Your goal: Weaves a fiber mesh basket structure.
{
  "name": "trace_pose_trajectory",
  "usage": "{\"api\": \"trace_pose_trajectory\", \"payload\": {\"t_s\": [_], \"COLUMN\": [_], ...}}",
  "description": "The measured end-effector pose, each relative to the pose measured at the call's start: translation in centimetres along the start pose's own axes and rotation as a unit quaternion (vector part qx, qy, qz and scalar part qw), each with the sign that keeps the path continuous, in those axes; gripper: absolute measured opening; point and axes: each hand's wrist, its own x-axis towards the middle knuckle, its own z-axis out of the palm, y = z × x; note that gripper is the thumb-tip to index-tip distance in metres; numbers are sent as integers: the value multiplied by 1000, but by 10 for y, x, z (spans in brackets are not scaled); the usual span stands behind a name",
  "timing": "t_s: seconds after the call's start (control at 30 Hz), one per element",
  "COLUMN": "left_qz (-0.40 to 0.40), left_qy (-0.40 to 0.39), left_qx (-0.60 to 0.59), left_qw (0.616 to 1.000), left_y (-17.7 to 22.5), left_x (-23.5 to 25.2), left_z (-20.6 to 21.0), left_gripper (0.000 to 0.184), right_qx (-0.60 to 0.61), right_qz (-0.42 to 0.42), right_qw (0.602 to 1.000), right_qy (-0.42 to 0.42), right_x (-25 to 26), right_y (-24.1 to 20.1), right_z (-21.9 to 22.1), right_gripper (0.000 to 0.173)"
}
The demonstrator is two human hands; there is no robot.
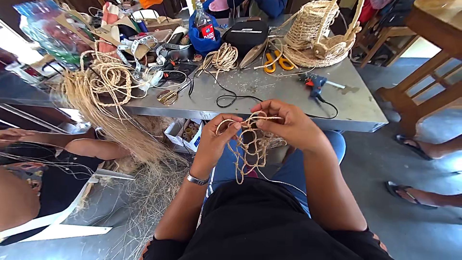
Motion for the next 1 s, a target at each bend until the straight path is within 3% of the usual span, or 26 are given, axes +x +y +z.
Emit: {"api": "trace_pose_trajectory", "payload": {"t_s": [0.3,0.43,0.63,0.87,1.0], "left_qz": [64,57,43,33,0], "left_qy": [32,-16,-20,0,-38], "left_qx": [58,93,117,109,40], "left_qw": [996,994,992,994,998], "left_y": [0,1,1,-1,4], "left_x": [-1,-2,-3,-3,-4], "left_z": [11,7,6,10,2], "left_gripper": [13,30,11,11,24], "right_qx": [24,-1,-37,-65,-31], "right_qz": [4,5,-14,-7,-6], "right_qw": [999,999,999,996,999], "right_qy": [-32,-34,-36,-52,-39], "right_x": [10,10,2,3,0], "right_y": [5,1,-5,2,1], "right_z": [6,3,8,13,6], "right_gripper": [46,52,51,45,41]}}
